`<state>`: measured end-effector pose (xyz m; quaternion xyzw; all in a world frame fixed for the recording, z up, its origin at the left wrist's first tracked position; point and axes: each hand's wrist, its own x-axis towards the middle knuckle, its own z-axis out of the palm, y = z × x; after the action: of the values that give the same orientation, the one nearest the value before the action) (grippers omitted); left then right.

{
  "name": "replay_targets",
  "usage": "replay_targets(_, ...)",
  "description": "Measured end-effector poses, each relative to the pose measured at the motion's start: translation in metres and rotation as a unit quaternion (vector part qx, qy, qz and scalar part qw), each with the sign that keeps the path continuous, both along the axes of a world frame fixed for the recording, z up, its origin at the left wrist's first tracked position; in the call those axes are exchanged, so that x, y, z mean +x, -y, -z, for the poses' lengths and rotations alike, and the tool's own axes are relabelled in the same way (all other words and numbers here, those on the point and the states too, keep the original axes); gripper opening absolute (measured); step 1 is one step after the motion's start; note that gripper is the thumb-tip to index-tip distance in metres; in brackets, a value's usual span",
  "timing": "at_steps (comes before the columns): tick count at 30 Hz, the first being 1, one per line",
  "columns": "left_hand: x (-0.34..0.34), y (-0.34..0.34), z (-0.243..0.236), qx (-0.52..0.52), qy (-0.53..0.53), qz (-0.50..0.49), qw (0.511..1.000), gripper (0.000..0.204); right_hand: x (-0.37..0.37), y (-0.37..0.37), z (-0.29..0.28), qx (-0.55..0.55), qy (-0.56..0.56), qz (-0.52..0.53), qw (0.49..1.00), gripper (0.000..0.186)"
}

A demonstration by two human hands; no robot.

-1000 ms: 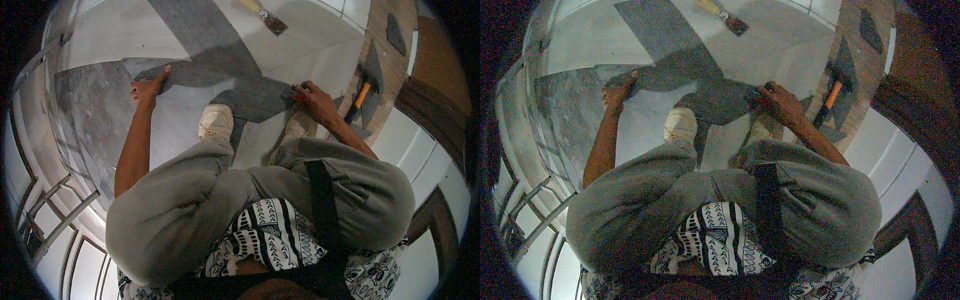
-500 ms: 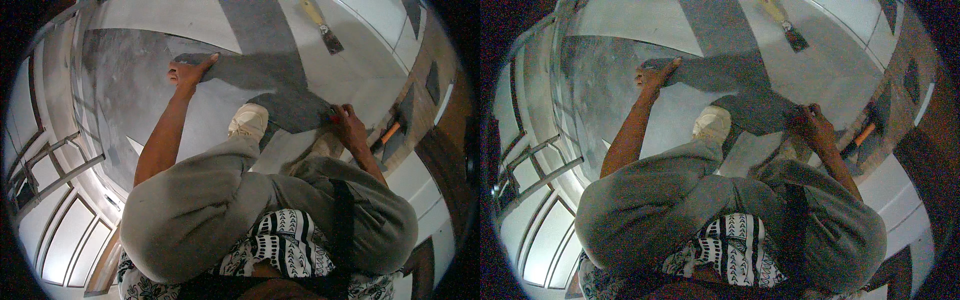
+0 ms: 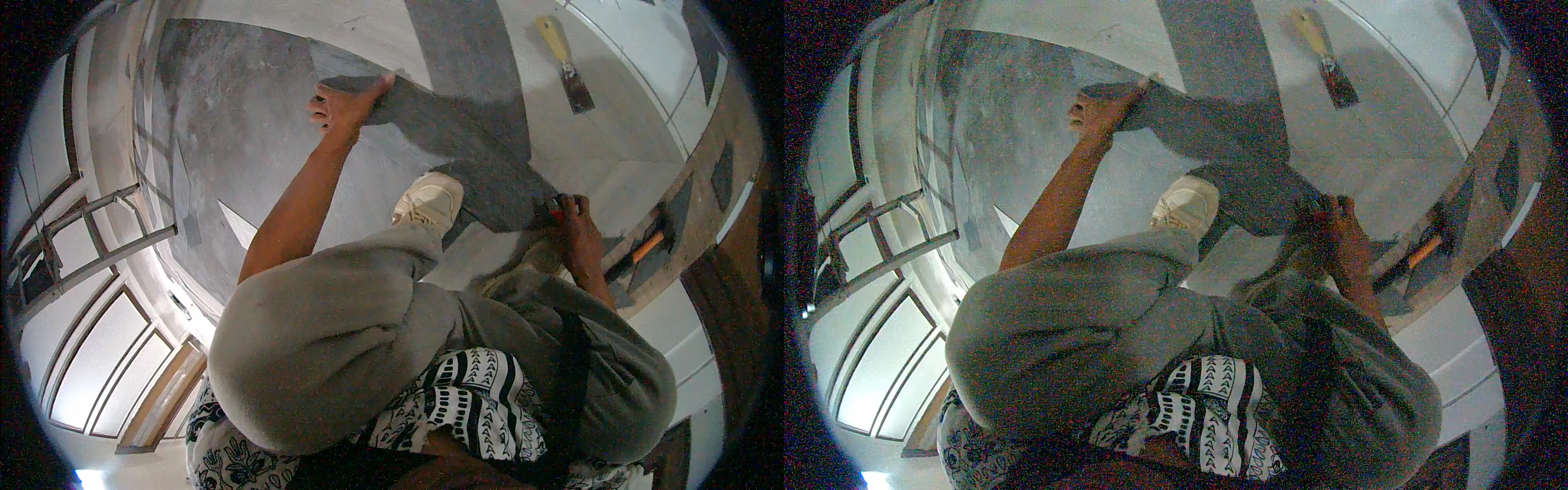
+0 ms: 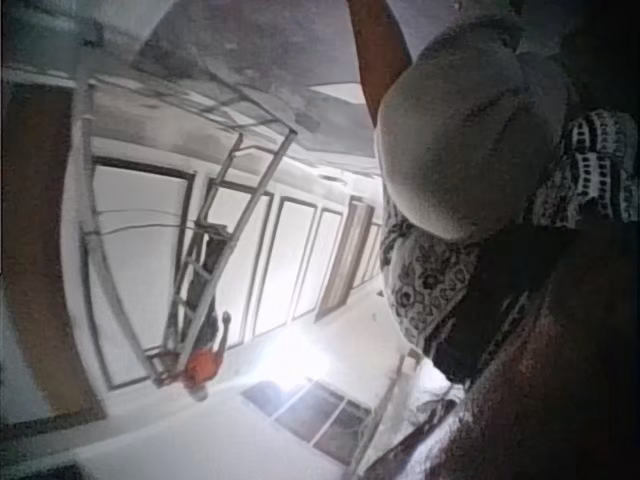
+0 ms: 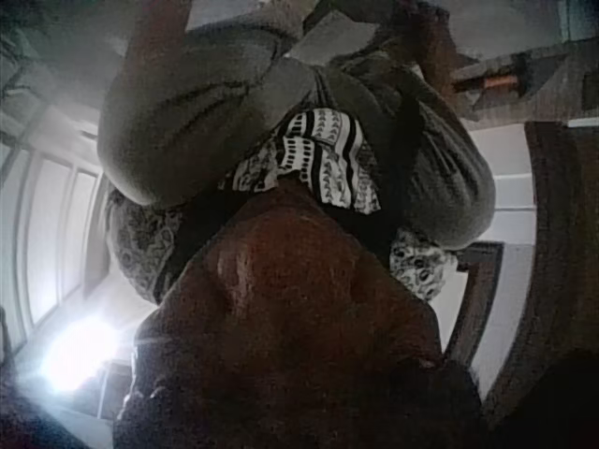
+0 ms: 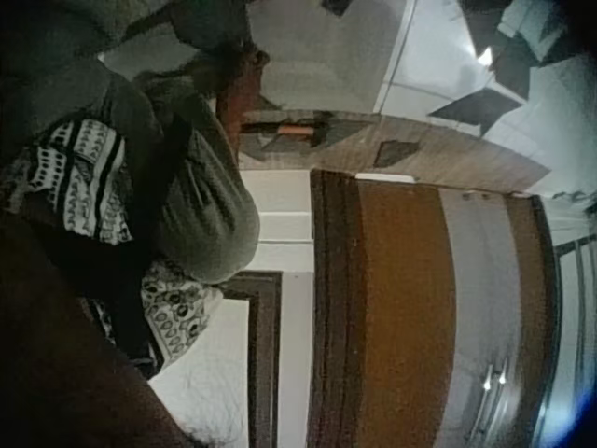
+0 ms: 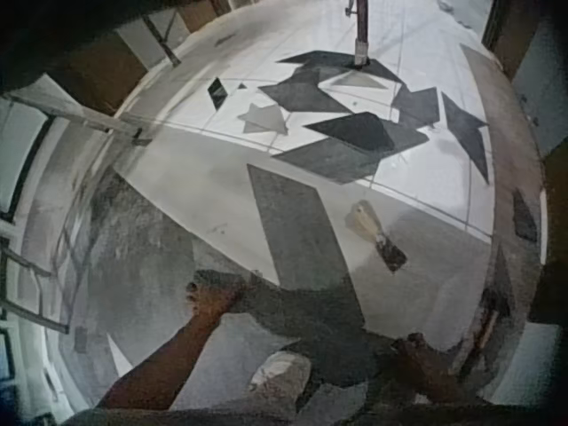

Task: The person cuts a gray floor tile using a handheld blade after marking it, then fits the piece against a wall edge while sitting on the floor.

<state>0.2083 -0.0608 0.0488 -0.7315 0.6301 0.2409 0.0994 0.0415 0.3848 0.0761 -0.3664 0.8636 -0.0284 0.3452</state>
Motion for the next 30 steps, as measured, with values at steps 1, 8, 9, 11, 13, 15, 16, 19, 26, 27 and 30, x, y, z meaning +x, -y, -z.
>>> replay_targets(1,-0.001,0.003,0.002,-0.002,0.0,-0.001,1.0,0.154,0.001,0.002,0.001,-0.002,0.0,-0.001,1.0,0.064)
replay_targets(8,-0.006,0.009,0.009,-0.025,-0.006,-0.051,0.998,0.146,0.003,0.015,-0.009,-0.017,0.014,-0.012,1.0,0.076)
replay_targets(9,-0.008,0.007,0.005,-0.024,0.0,-0.06,0.998,0.145,0.003,0.013,-0.007,-0.013,0.013,-0.014,1.0,0.077)
replay_targets(11,-0.007,0.008,0.001,-0.028,-0.002,-0.059,0.998,0.146,0.002,0.012,-0.004,-0.034,0.018,-0.011,0.999,0.076)
replay_targets(13,-0.009,0.005,0.005,-0.023,-0.011,-0.056,0.998,0.146,0.002,0.006,-0.004,-0.046,0.015,-0.005,0.999,0.074)
replay_targets(15,-0.008,0.005,0.007,-0.019,-0.028,-0.056,0.998,0.147,0.003,0.003,-0.001,-0.039,0.004,-0.011,0.999,0.073)
replay_targets(16,-0.005,0.007,0.008,-0.021,-0.026,-0.058,0.998,0.147,0.004,0.004,-0.001,-0.041,0.006,-0.013,0.999,0.073)
replay_targets(19,-0.002,0.01,0.011,-0.032,-0.002,-0.059,0.998,0.148,0.008,0.01,-0.005,-0.075,0.003,-0.013,0.997,0.072)
replay_targets(26,-0.004,0.011,0.018,-0.031,-0.004,-0.063,0.998,0.159,0.015,0.013,-0.011,-0.045,-0.011,0.017,0.999,0.073)
replay_targets(27,0.003,0.017,0.027,-0.064,0.033,-0.072,0.995,0.158,0.017,0.018,-0.011,-0.041,-0.005,0.02,0.999,0.073)
replay_targets(30,0.003,0.017,0.032,-0.077,0.022,-0.059,0.995,0.157,0.017,0.019,-0.011,-0.024,-0.03,0.015,0.999,0.07)
